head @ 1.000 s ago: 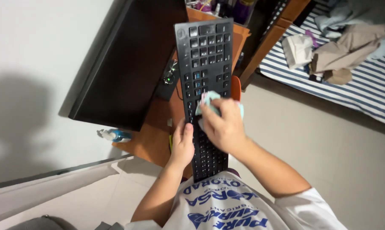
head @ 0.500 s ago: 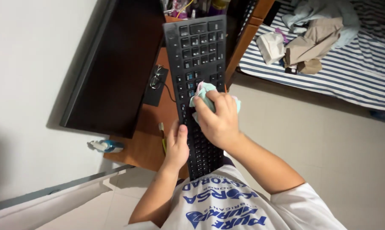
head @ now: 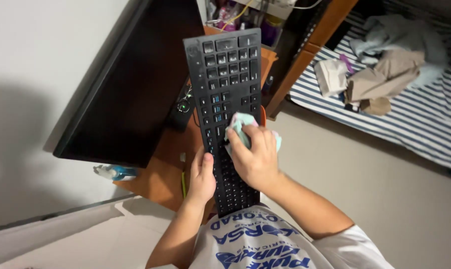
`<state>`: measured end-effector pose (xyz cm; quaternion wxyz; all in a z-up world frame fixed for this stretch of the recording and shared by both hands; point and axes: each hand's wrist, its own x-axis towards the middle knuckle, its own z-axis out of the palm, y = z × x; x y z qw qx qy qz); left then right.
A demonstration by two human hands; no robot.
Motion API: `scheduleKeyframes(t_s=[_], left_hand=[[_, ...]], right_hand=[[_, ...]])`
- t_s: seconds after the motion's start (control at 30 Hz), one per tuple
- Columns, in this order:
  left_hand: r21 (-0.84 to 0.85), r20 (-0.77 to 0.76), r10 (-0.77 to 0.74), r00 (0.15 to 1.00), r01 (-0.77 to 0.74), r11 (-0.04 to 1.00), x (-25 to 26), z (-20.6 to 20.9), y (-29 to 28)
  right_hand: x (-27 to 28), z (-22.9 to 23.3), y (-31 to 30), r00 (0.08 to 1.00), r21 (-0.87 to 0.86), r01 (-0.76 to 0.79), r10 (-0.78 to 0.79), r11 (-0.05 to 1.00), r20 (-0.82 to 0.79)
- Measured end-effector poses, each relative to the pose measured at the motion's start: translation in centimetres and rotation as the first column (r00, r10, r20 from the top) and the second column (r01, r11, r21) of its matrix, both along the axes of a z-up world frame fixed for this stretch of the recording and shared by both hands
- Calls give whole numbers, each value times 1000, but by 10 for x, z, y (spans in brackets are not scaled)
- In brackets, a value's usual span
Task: Cleaning a computer keyboard using a cloth.
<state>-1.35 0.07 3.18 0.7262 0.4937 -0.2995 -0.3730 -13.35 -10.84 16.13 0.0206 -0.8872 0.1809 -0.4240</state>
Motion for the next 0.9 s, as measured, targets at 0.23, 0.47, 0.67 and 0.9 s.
scheduleKeyframes(t_s=[0.23,0.47,0.67,0.9], left_hand=[[-16,-57,78,995,-79,997,-16,-12,-30],[39,-74,153,985,-151,988,-34,-12,-39],[40,-114,164,980,-160,986,-33,-1,-40],[0,15,153,988,-153,988,-22,6,-32]], right_hand=[[-20,-17,-58,986,231,-161,168,960,-13],[-16,-11,-78,981,125,-191,190,973,26],[-18,-16,-82,976,116,-218,220,969,-5],[-15,-13,-71,981,28,-191,192,981,-34]])
